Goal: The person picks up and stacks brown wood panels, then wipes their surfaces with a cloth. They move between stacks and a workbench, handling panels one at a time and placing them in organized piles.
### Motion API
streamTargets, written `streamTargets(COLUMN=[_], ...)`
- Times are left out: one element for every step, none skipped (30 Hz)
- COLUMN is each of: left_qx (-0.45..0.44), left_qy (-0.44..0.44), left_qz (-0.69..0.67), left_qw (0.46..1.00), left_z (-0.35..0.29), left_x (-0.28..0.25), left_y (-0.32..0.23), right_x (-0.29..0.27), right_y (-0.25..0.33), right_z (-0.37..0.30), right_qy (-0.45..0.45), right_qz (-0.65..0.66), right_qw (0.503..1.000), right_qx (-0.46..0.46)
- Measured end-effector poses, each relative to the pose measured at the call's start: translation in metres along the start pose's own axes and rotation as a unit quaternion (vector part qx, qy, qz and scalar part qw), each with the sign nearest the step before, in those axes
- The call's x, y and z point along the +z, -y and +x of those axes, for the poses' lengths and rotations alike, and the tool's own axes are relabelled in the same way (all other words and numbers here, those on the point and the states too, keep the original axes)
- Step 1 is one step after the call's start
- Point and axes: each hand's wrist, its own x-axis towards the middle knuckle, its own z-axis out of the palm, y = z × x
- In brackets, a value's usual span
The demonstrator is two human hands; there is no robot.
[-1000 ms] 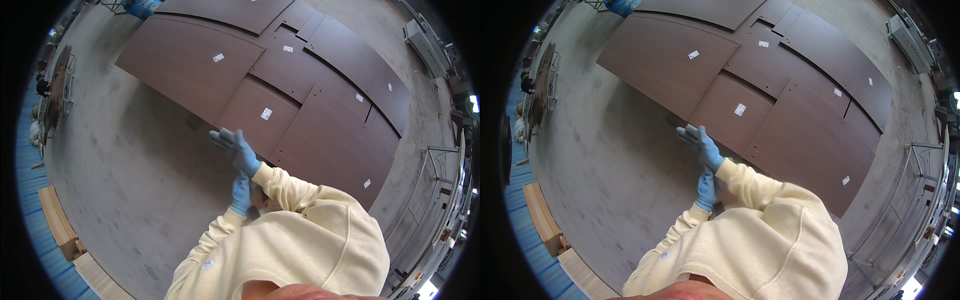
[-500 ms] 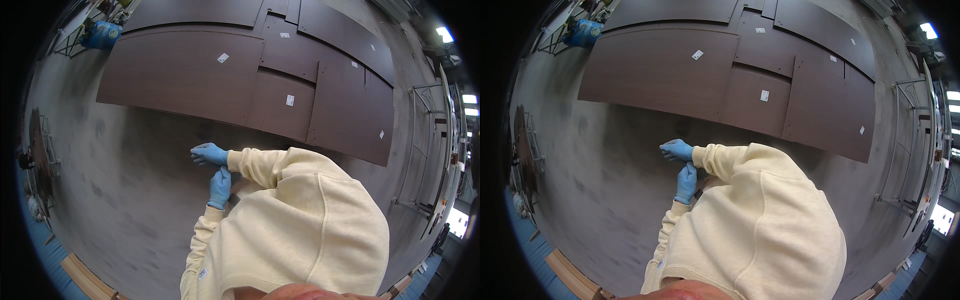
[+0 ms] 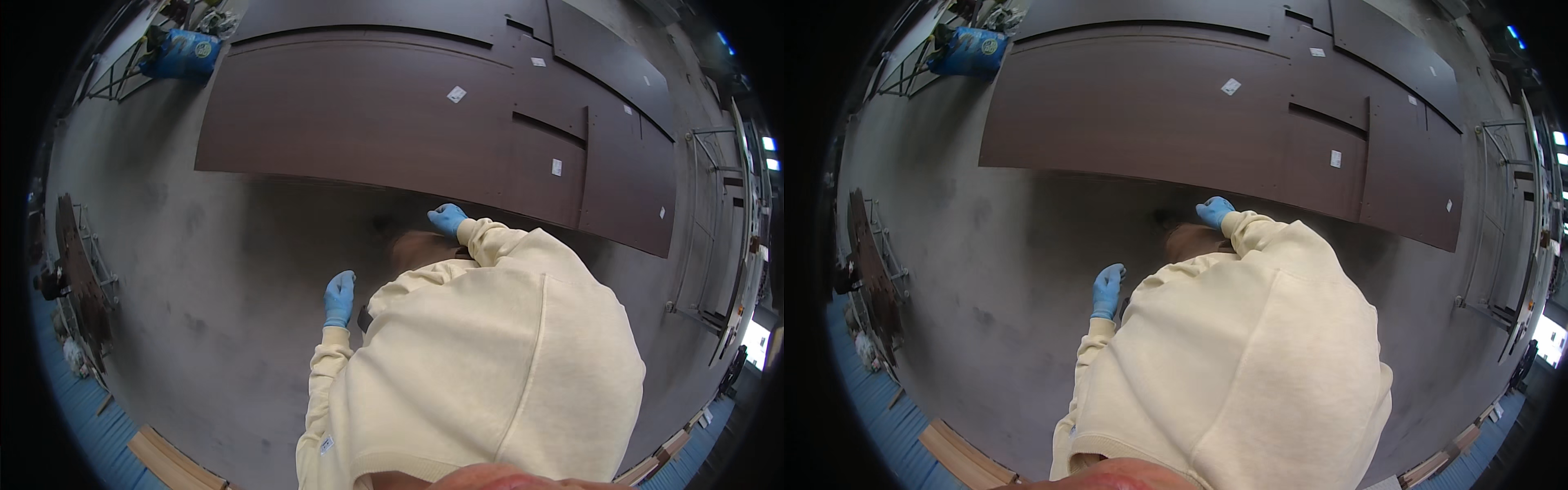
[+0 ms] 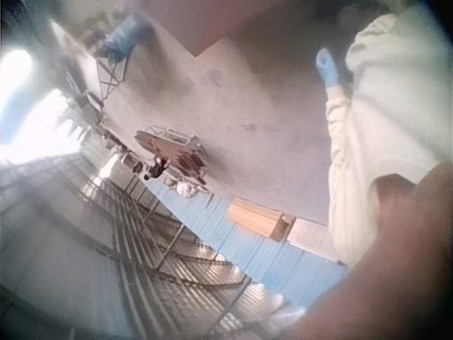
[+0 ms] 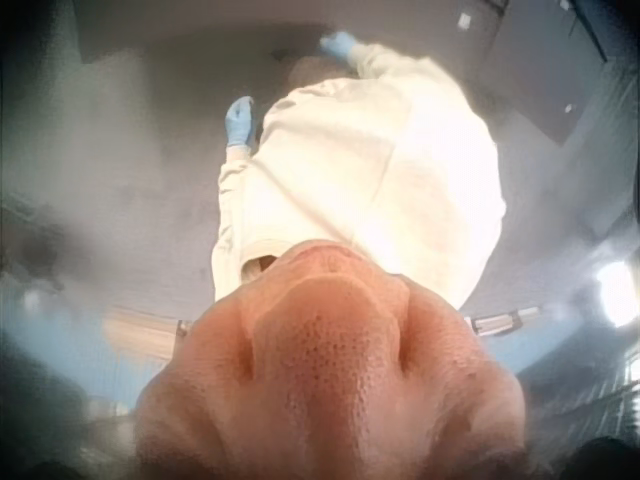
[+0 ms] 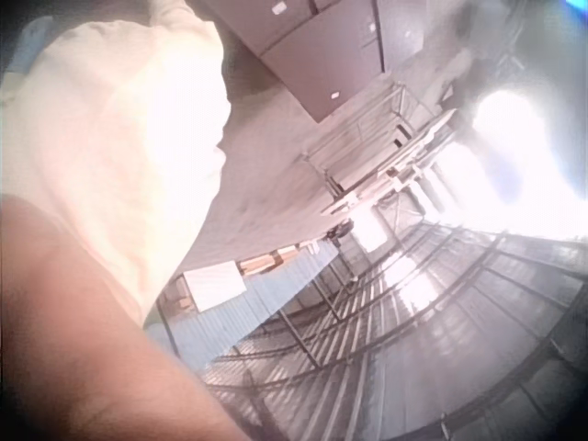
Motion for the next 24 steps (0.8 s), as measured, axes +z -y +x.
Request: streamTargets(left_qx=[-0.055, -0.134, -0.210, -0.265, -0.320, -0.339, -0.398, -0.387, -0.428, -0.429, -0.451, -0.446, -0.450, -0.450, -0.444, -0.440, -0.432, -0.419, -0.402, -0.383, -0.345, -0.323, -0.300, -0.304], left_qy=[-0.035, -0.079, -0.126, -0.151, -0.179, -0.200, -0.229, -0.275, -0.324, -0.335, -0.327, -0.320, -0.306, -0.292, -0.280, -0.268, -0.260, -0.261, -0.261, -0.258, -0.258, -0.252, -0.269, -0.281], left_qz=[-0.038, -0.086, -0.144, -0.192, -0.239, -0.282, -0.297, -0.343, -0.358, -0.382, -0.353, -0.399, -0.398, -0.387, -0.370, -0.354, -0.347, -0.350, -0.355, -0.377, -0.392, -0.414, -0.394, -0.369], left_qw=[0.997, 0.984, 0.959, 0.933, 0.899, 0.875, 0.837, 0.810, 0.764, 0.747, 0.752, 0.735, 0.739, 0.750, 0.766, 0.781, 0.791, 0.796, 0.802, 0.803, 0.813, 0.813, 0.826, 0.832], left_z=[-0.002, 0.002, 0.001, -0.009, -0.020, -0.033, -0.045, -0.054, -0.061, -0.059, -0.052, -0.047, -0.036, -0.022, -0.001, 0.016, 0.033, 0.054, 0.079, 0.107, 0.134, 0.162, 0.194, 0.230], left_x=[-0.041, -0.075, -0.106, -0.138, -0.168, -0.198, -0.220, -0.234, -0.246, -0.262, -0.280, -0.297, -0.316, -0.343, -0.376, -0.406, -0.439, -0.474, -0.514, -0.555, -0.599, -0.643, -0.686, -0.730], left_y=[0.028, 0.053, 0.078, 0.104, 0.129, 0.151, 0.171, 0.187, 0.201, 0.212, 0.221, 0.229, 0.236, 0.241, 0.243, 0.244, 0.244, 0.243, 0.241, 0.236, 0.233, 0.229, 0.224, 0.219], right_x=[0.029, 0.049, 0.067, 0.089, 0.107, 0.133, 0.156, 0.179, 0.201, 0.227, 0.253, 0.277, 0.298, 0.318, 0.345, 0.364, 0.383, 0.391, 0.412, 0.434, 0.454, 0.470, 0.487, 0.509], right_y=[0.024, 0.058, 0.098, 0.135, 0.176, 0.221, 0.263, 0.303, 0.340, 0.377, 0.415, 0.443, 0.473, 0.501, 0.528, 0.551, 0.572, 0.589, 0.604, 0.624, 0.637, 0.648, 0.659, 0.671], right_z=[0.004, 0.015, 0.025, 0.029, 0.035, 0.036, 0.039, 0.041, 0.045, 0.048, 0.057, 0.061, 0.067, 0.071, 0.072, 0.071, 0.069, 0.071, 0.074, 0.084, 0.097, 0.113, 0.135, 0.159], right_qy=[0.038, 0.067, 0.095, 0.109, 0.161, 0.166, 0.172, 0.181, 0.188, 0.165, 0.171, 0.148, 0.177, 0.199, 0.122, 0.100, 0.100, 0.167, 0.136, 0.095, 0.095, 0.131, 0.076, 0.074], right_qz=[-0.049, -0.108, -0.173, -0.225, -0.275, -0.318, -0.321, -0.302, -0.288, -0.306, -0.328, -0.311, -0.307, -0.299, -0.365, -0.375, -0.375, -0.323, -0.316, -0.363, -0.341, -0.268, -0.298, -0.261], right_qw=[0.997, 0.989, 0.974, 0.955, 0.921, 0.897, 0.883, 0.885, 0.879, 0.880, 0.876, 0.887, 0.890, 0.896, 0.891, 0.898, 0.907, 0.926, 0.933, 0.920, 0.925, 0.948, 0.936, 0.958], right_qx=[-0.037, -0.081, -0.112, -0.161, -0.225, -0.257, -0.298, -0.303, -0.329, -0.324, -0.309, -0.308, -0.288, -0.262, -0.242, -0.208, -0.165, -0.104, -0.104, -0.114, -0.136, -0.112, -0.172, -0.097])
